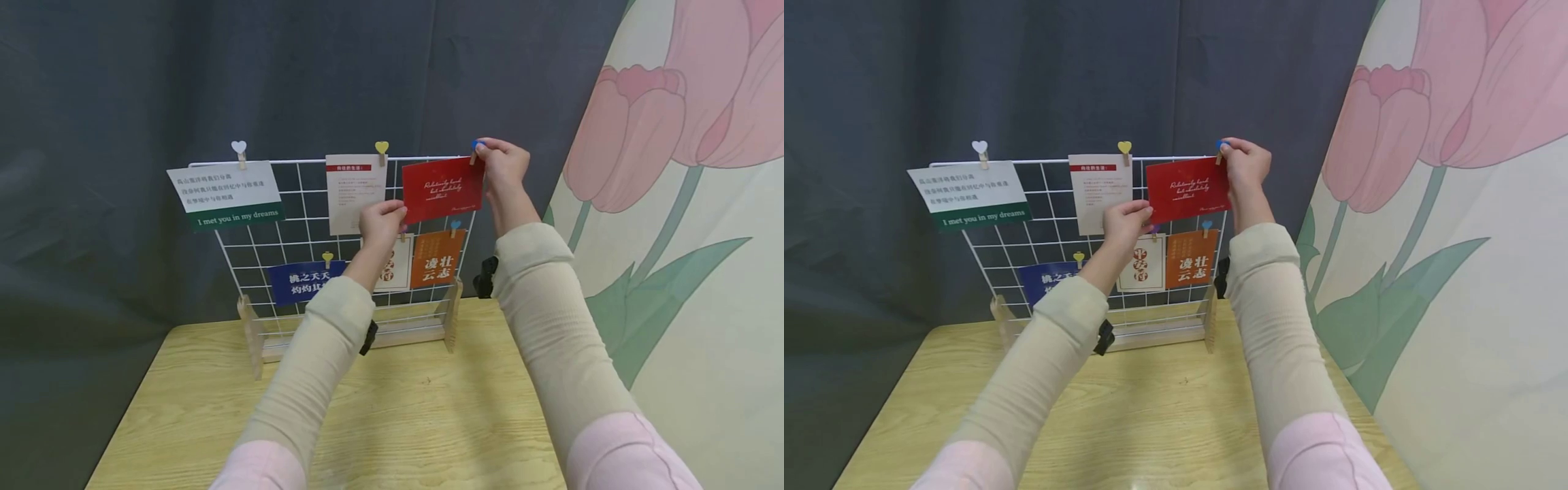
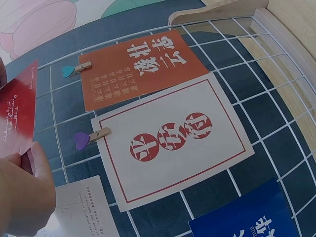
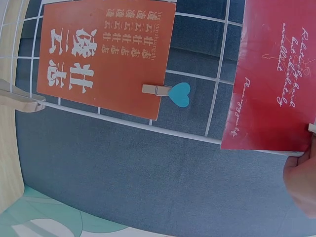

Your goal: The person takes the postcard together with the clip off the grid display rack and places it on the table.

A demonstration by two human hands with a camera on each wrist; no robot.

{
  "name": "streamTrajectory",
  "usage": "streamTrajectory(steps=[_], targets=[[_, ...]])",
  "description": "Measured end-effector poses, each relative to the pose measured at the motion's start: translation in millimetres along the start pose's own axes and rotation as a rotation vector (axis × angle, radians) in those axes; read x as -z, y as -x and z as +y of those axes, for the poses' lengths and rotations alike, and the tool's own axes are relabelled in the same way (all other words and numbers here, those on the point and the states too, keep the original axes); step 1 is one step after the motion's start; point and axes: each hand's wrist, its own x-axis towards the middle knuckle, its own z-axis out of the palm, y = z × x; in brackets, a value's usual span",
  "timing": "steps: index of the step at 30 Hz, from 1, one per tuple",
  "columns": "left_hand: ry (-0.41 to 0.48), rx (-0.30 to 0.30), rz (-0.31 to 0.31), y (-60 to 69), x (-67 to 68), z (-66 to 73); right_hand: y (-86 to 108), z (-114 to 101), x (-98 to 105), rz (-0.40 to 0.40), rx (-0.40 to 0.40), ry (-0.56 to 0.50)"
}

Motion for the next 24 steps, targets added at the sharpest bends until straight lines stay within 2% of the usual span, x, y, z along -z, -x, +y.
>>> streamTrajectory(steps=[5, 13, 24], targets=[[-0.004, 0.004, 0.003, -0.3, 2.5, 0.1, -0.9, 1, -1, 0.002, -0.006, -0.021], [0.018, 0.023, 0.003, -1.4, 8.4, -5.2, -0.4, -1, 3, -0.001, -0.067, -0.207], [-0.008, 0.007, 0.015, -1.5, 13.2, -5.6, -4.6, -8, 8, -0.01, -0.069, -0.264]])
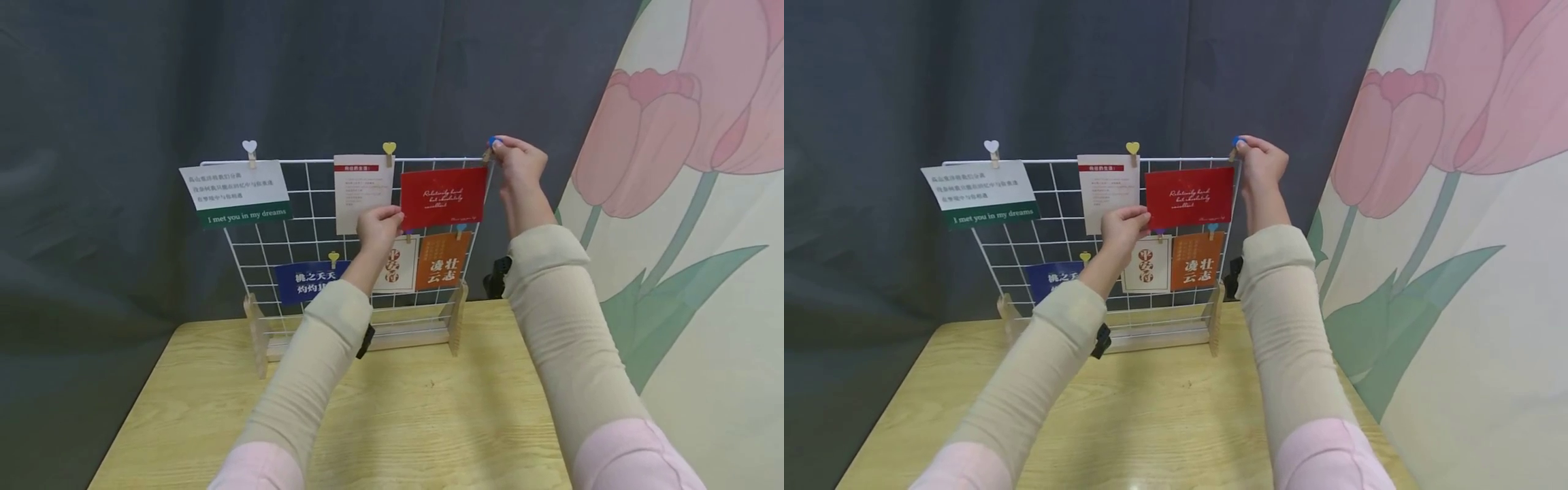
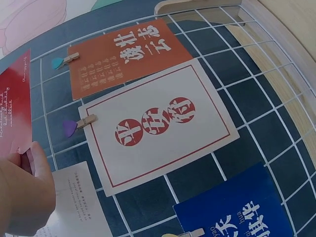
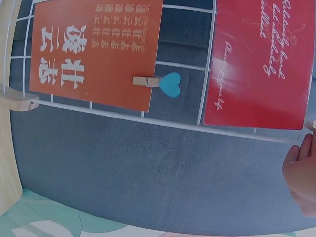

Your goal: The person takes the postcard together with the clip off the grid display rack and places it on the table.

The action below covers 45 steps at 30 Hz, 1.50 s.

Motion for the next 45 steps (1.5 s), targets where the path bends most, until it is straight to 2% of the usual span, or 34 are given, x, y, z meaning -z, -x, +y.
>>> streamTrajectory(steps=[9, 19, 26, 34, 38, 45], targets=[[-0.017, -0.007, 0.013, 1.8, 6.7, -5.5, -1.0, -2, 12, 0.007, -0.014, 0.006], [0.046, -0.015, -0.008, 2.3, 16.8, -13.5, 5.0, 10, 30, 0.003, -0.032, 0.189], [0.027, -0.025, 0.002, 4.5, 22.2, -17.3, 4.4, 24, 42, -0.039, -0.026, 0.231], [0.065, -0.029, 0.01, 5.7, 31.5, -31.8, 4.1, 40, 56, -0.104, 0.026, 0.219], [0.061, -0.022, 0.032, 5.3, 40.6, -40.4, 7.1, 47, 64, -0.141, -0.002, 0.243], [0.089, 0.035, 0.02, 10.4, 54.3, -55.1, 14.0, 56, 73, -0.187, -0.025, 0.145]])
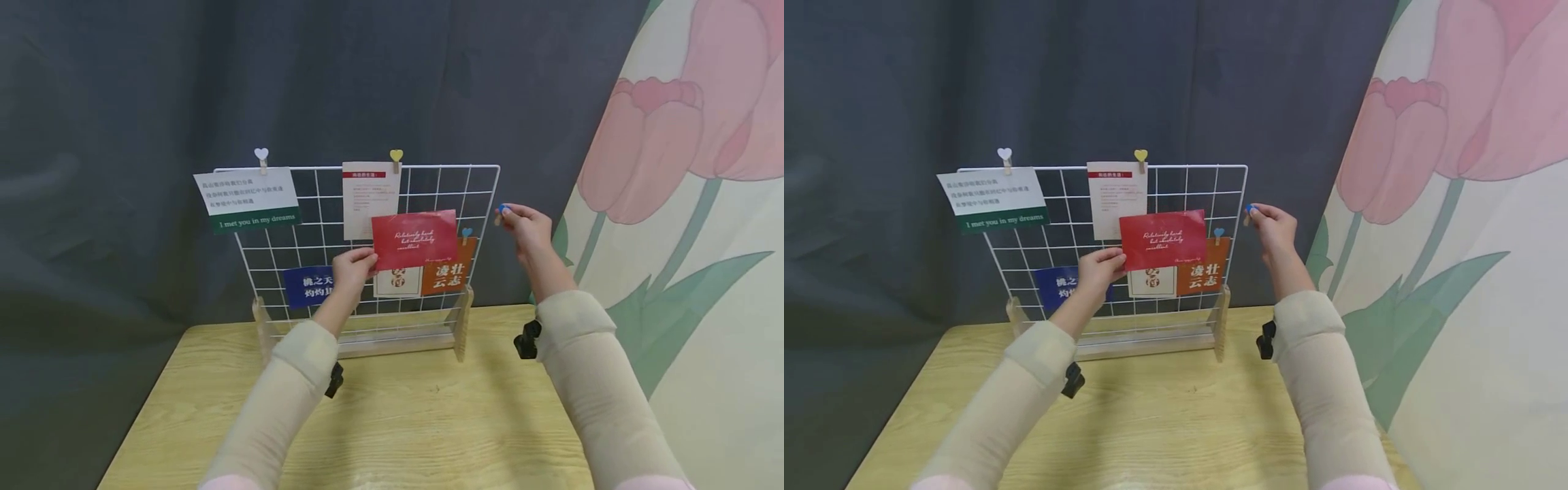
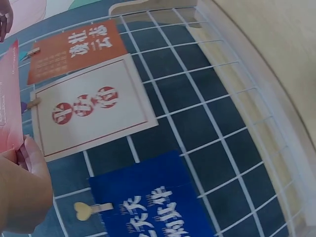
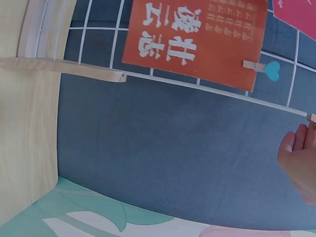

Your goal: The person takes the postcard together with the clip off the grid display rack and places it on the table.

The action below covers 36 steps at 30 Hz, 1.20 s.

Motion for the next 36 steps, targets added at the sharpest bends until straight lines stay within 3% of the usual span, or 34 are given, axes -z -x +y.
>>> streamTrajectory(steps=[7, 11, 17, 21, 36], targets=[[-0.031, 0.021, 0.002, 5.3, 10.2, -10.5, 7.0, 11, 6, -0.022, -0.047, -0.023], [-0.005, 0.019, 0.008, 5.5, 14.4, -12.9, 10.7, 18, 9, -0.052, -0.053, -0.068], [0.006, 0.039, -0.013, 7.1, 22.5, -19.6, 18.1, 31, 14, -0.074, -0.079, -0.01], [0.011, 0.032, 0.006, 9.2, 28.9, -25.0, 22.9, 39, 16, -0.108, -0.069, 0.04], [0.036, 0.046, 0.023, 17.8, 57.7, -49.5, 36.1, 66, 35, -0.199, -0.037, 0.043]])
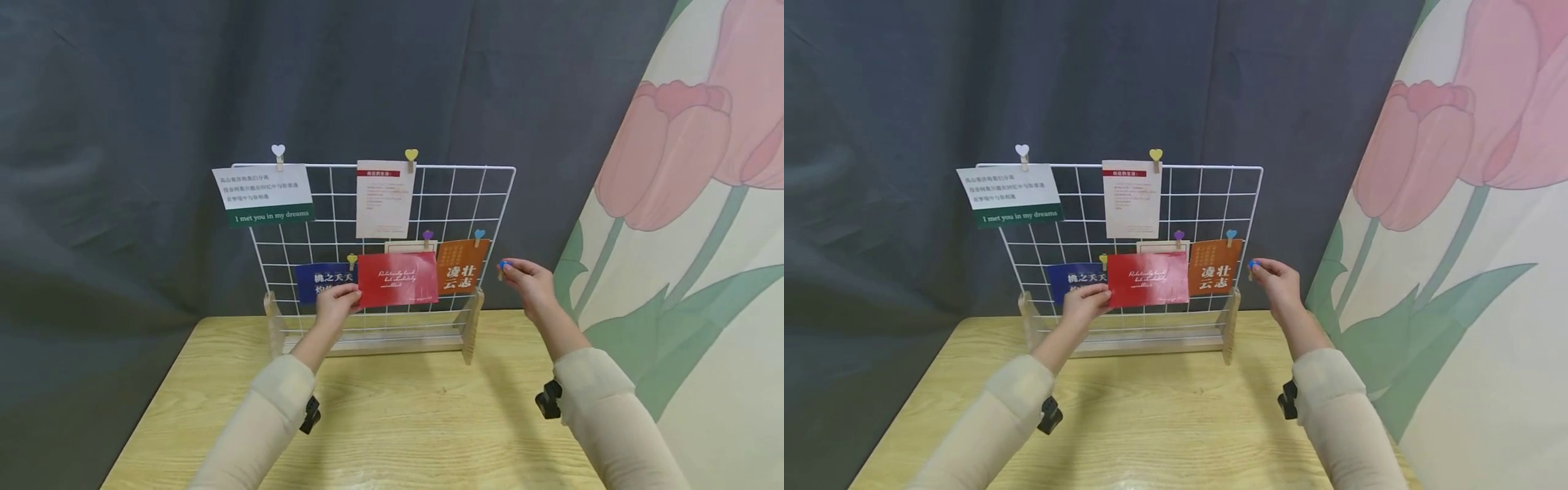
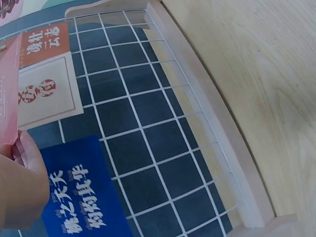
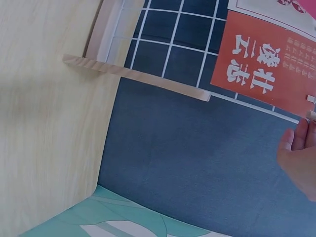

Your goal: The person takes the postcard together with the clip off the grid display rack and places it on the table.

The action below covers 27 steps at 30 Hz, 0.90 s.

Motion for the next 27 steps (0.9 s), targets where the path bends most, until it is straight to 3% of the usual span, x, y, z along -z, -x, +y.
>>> streamTrajectory(steps=[8, 17, 20, 21, 22, 27], targets=[[-0.026, 0.018, -0.012, 2.1, 17.8, -12.6, 10.3, 7, 10, -0.008, 0.015, 0.128], [-0.048, 0.022, 0.004, 3.8, 33.0, -26.1, 20.7, 16, 17, -0.004, -0.009, 0.173], [-0.03, 0.007, -0.014, -1.6, 39.8, -36.9, 24.0, 20, 20, -0.005, -0.027, 0.163], [0.018, -0.027, -0.057, -16.7, 47.7, -55.6, 25.1, 22, 21, -0.006, -0.031, 0.158], [0.034, -0.032, -0.066, -19.6, 51.0, -60.8, 26.2, 24, 21, -0.01, -0.036, 0.149], [0.029, -0.022, -0.058, -13.5, 60.5, -63.3, 32.1, 32, 24, -0.014, -0.043, 0.137]])
